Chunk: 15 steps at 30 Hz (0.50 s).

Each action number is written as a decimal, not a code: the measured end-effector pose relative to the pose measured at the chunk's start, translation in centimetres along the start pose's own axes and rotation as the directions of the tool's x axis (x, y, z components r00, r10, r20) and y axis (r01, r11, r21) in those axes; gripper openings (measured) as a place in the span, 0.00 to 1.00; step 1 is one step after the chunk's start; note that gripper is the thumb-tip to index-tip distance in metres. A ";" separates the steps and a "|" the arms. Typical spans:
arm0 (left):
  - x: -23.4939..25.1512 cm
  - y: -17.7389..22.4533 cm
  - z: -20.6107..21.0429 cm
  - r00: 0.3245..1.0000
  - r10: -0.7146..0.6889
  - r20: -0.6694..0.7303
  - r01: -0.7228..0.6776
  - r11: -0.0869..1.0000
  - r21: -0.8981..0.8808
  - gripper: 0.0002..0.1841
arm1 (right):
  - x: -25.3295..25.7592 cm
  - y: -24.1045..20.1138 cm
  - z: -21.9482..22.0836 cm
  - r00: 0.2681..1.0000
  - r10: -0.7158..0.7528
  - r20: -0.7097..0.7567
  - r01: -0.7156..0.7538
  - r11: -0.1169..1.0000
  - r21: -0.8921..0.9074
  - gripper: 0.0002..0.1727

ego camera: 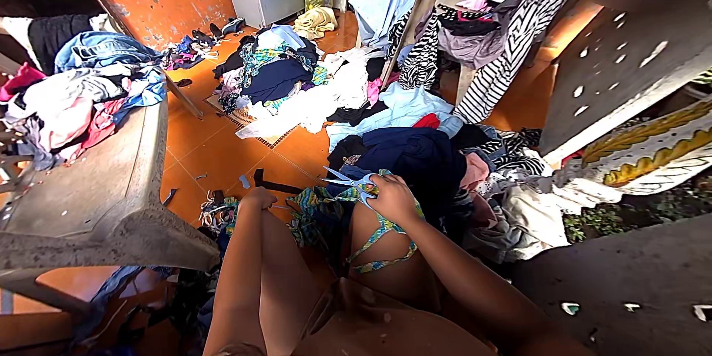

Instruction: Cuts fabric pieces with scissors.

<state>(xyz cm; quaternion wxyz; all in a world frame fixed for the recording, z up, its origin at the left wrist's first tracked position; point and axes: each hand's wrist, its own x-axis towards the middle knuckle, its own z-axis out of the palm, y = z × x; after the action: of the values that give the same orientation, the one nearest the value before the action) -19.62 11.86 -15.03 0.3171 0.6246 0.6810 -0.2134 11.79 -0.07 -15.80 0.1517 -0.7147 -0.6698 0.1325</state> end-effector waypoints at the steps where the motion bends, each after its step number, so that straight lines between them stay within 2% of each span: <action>1: 0.0 0.0 0.0 1.000 -0.003 0.001 0.003 1.000 0.003 0.26 | 0.0 0.0 0.0 1.000 -0.001 0.001 0.001 1.000 0.001 0.23; 15: 0.2 0.0 0.0 1.000 0.002 0.017 -0.003 1.000 0.020 0.26 | -0.1 -0.2 -0.3 1.000 0.015 0.022 -0.016 1.000 0.010 0.23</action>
<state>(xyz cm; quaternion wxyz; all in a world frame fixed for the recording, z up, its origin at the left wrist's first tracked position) -19.62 12.02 -15.13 0.3168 0.6268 0.6755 -0.2249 11.70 -0.14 -15.44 0.1471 -0.7177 -0.6651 0.1447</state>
